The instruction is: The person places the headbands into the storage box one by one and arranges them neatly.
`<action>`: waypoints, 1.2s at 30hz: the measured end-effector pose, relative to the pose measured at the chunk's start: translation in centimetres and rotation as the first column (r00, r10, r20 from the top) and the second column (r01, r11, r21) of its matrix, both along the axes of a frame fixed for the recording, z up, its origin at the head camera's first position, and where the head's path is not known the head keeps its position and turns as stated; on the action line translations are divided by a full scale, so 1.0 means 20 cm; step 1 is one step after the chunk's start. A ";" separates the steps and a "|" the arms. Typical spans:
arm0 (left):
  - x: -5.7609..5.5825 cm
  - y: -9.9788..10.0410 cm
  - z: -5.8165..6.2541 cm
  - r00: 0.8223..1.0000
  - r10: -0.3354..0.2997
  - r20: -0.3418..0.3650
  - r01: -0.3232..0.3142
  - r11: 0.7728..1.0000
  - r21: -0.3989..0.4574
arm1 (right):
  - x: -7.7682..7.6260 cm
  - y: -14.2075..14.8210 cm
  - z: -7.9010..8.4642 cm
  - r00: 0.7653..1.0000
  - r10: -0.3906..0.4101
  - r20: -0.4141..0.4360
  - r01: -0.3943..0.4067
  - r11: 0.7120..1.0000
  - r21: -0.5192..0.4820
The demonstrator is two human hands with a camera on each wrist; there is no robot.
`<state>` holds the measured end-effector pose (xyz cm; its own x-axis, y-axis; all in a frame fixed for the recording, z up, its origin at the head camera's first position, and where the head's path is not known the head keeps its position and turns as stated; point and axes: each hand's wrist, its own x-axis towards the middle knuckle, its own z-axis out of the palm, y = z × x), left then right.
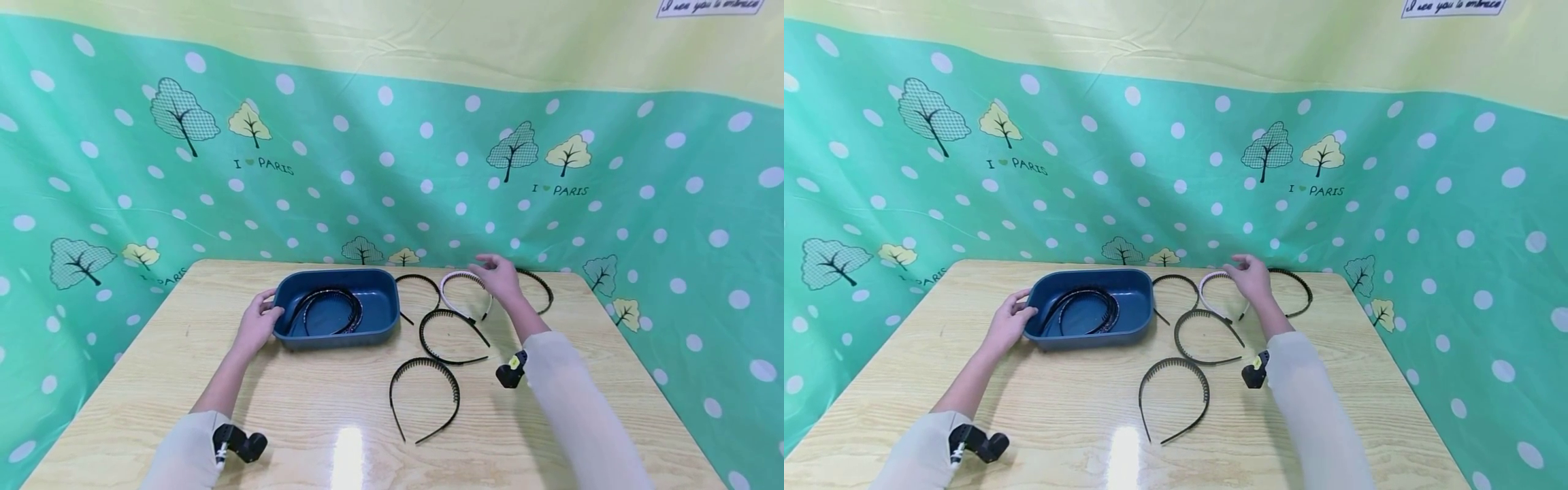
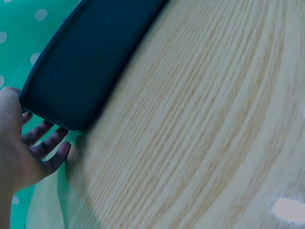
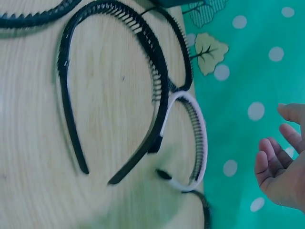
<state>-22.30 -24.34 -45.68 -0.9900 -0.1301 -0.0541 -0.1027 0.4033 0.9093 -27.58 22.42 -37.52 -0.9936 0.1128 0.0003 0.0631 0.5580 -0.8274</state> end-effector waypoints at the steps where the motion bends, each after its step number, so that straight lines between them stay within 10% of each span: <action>1: 0.00 0.00 0.00 1.000 0.001 0.001 -0.001 1.000 0.002 | 0.00 0.01 0.00 1.000 -0.004 0.001 0.004 1.000 -0.001; 36: 0.00 0.01 0.01 1.000 0.010 -0.006 -0.010 1.000 0.020 | 0.15 0.45 -0.25 0.950 -0.290 0.113 0.291 0.957 0.009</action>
